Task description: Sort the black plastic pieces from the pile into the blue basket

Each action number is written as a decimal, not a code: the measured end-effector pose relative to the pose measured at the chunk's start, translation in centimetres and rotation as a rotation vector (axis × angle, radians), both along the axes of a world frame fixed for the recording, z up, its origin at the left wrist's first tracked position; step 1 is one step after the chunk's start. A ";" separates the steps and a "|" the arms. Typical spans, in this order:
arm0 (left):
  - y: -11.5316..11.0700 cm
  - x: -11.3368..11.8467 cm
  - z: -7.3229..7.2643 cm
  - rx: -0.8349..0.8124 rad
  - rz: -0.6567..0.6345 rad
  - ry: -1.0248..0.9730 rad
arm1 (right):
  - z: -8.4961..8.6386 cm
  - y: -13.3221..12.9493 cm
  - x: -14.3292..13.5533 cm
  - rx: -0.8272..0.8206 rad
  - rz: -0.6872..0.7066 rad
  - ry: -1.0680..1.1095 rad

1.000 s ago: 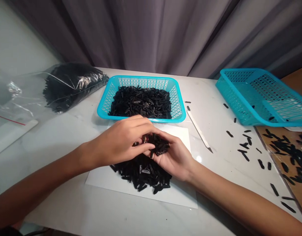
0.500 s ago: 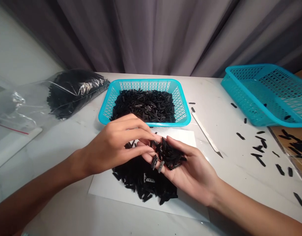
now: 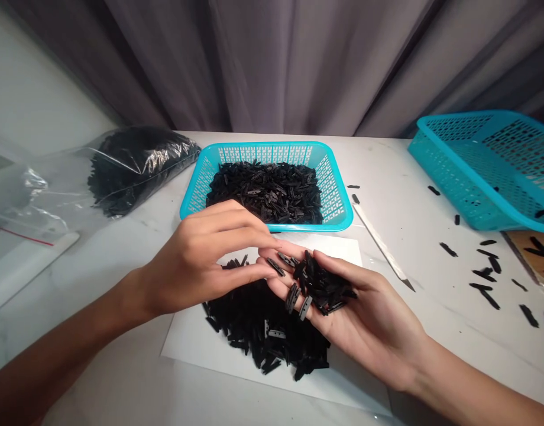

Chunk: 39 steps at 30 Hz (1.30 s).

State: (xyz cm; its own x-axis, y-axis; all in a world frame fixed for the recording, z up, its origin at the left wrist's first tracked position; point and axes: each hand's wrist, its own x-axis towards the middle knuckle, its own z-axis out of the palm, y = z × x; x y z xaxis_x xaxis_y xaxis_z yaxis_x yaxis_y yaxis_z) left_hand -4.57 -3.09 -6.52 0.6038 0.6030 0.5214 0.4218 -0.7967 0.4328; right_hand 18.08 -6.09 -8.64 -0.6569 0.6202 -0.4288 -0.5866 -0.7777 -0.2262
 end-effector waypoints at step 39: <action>0.0 -0.4 0.3 0.062 -0.057 0.050 | 0.3 0.3 0.1 0.022 -0.009 -0.033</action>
